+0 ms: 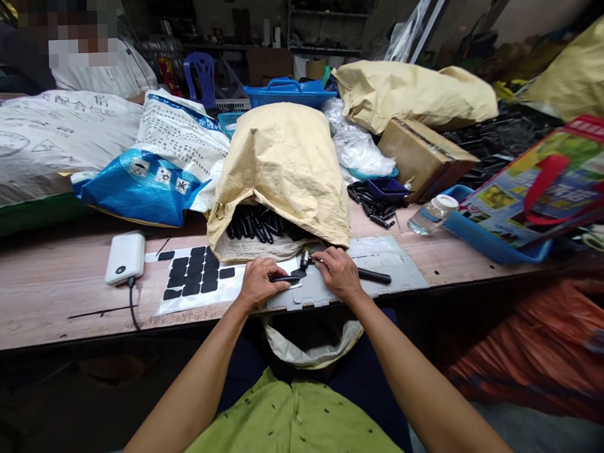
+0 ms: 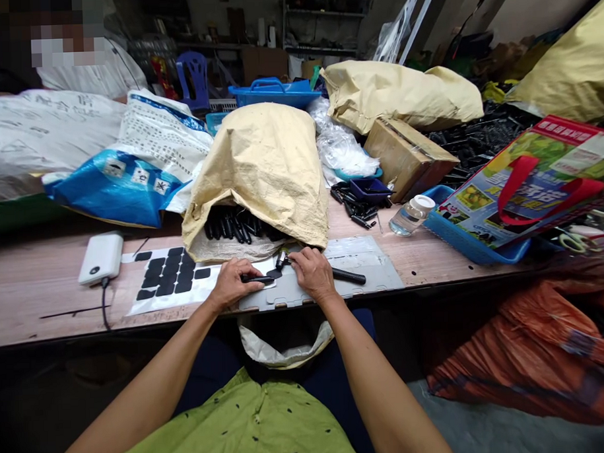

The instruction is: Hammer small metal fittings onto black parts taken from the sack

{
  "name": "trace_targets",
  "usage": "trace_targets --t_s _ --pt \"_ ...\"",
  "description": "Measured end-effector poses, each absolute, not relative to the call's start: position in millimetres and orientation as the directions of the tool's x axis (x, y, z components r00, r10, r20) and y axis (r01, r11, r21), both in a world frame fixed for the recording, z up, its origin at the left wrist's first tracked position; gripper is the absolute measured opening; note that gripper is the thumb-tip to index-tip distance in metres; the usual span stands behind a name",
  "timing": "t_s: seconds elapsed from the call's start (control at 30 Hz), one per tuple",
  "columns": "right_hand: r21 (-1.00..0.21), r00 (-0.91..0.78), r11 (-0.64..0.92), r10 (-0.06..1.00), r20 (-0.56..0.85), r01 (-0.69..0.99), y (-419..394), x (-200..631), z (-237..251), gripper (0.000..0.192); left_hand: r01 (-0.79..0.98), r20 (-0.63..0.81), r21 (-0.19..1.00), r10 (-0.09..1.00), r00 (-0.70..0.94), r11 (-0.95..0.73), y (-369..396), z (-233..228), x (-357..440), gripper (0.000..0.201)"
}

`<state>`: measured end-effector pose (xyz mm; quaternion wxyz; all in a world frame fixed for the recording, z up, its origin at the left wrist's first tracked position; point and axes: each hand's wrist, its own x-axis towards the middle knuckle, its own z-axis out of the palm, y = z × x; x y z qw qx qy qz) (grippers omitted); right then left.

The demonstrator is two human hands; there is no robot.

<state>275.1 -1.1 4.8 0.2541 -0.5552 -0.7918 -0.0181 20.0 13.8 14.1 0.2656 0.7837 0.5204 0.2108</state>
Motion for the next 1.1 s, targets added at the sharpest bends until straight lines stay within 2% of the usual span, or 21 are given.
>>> trace_targets --t_s 0.2,0.3,0.37,0.43,0.5,0.57,0.7,0.87,0.97,1.1 --pt "-0.256 -0.250 0.378 0.872 0.420 0.890 0 276 4 0.020 0.730 0.053 0.596 0.924 0.379 -0.334 12 21 22 0.021" --pt "-0.262 -0.246 0.376 0.875 0.418 0.889 1 277 3 0.019 0.693 0.099 0.594 0.893 0.439 -0.407 -7 36 29 0.017" --pt "-0.264 -0.244 0.373 0.876 0.416 0.890 1 277 3 0.019 0.590 0.074 0.663 0.825 0.560 -0.460 -31 46 36 0.017" --pt "-0.262 -0.243 0.373 0.875 0.418 0.890 1 277 3 0.020 0.489 -0.028 0.740 0.705 0.708 -0.462 -58 50 45 0.019" --pt "-0.260 -0.244 0.374 0.874 0.420 0.890 1 277 3 0.020 0.515 -0.142 0.719 0.627 0.766 -0.467 -80 45 54 0.020" --pt "-0.261 -0.243 0.374 0.872 0.425 0.890 1 277 2 0.019 0.637 -0.246 0.623 0.660 0.710 -0.453 -93 31 60 0.021" --pt "-0.256 -0.244 0.375 0.871 0.427 0.891 1 277 2 0.019 0.871 -0.410 0.390 0.791 0.455 -0.299 -92 -2 67 0.028" --pt "-0.258 -0.239 0.373 0.869 0.433 0.891 1 278 2 0.018 0.964 -0.427 0.170 0.867 0.257 -0.202 -85 -28 71 0.052" --pt "-0.263 -0.238 0.375 0.868 0.435 0.889 1 278 2 0.019 0.982 -0.432 0.126 0.883 0.182 -0.141 -83 -37 71 0.055" --pt "-0.260 -0.235 0.369 0.872 0.430 0.892 0 278 2 0.019 0.979 -0.415 0.152 0.890 0.188 -0.136 -85 -36 65 0.054"
